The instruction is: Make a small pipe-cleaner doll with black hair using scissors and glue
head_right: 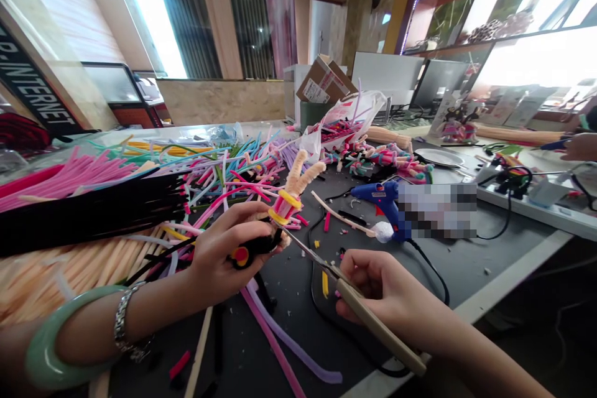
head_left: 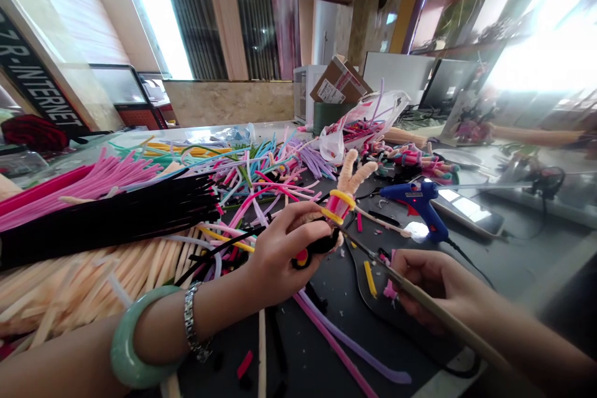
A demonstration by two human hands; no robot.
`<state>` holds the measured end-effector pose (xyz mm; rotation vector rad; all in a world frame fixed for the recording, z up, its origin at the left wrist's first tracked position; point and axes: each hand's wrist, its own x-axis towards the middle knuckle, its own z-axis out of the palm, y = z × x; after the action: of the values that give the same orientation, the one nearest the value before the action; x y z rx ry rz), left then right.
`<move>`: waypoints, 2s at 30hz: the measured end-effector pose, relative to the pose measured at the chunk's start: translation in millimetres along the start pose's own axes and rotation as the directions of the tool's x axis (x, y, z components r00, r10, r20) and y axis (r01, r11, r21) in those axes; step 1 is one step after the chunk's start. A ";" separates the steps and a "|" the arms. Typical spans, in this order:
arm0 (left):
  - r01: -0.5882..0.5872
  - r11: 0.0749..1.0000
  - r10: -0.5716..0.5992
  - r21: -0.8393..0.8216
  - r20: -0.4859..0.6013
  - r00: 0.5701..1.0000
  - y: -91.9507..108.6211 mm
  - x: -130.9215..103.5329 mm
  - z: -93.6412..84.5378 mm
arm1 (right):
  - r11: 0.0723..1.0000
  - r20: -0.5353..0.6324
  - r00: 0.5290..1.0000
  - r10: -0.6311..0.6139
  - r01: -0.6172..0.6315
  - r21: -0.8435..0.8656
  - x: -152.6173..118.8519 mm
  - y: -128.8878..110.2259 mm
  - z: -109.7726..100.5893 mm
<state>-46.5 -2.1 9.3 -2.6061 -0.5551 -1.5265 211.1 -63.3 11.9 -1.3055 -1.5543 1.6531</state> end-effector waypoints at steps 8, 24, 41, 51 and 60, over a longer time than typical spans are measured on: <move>-0.085 0.995 0.083 0.052 0.028 0.996 -1.8 -2.6 -0.3 | 1.000 -0.035 0.999 0.029 -0.029 0.000 1.7 2.0 -5.7; -0.160 0.977 0.147 0.143 0.095 0.985 0.5 -1.9 -3.2 | 0.992 -0.054 0.998 -0.028 0.034 0.120 0.7 2.6 -2.3; -0.182 0.971 0.166 0.157 0.114 0.980 0.4 -4.2 -3.0 | 0.988 -0.025 0.996 -0.084 0.080 -0.134 -3.4 -2.6 2.0; -0.173 0.974 0.160 0.149 0.097 0.982 1.3 -4.1 -2.3 | 0.882 -0.098 0.984 -0.149 0.088 -0.463 -11.6 -5.4 2.4; -0.139 0.979 0.128 0.149 0.081 0.988 1.2 -3.9 -1.5 | 0.894 -0.129 0.984 -0.123 0.054 -0.445 -7.6 -3.0 4.1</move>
<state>-49.0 -4.6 6.9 -2.5318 -0.4726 -1.3013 209.8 -71.1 16.5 -1.5159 -1.9308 1.1469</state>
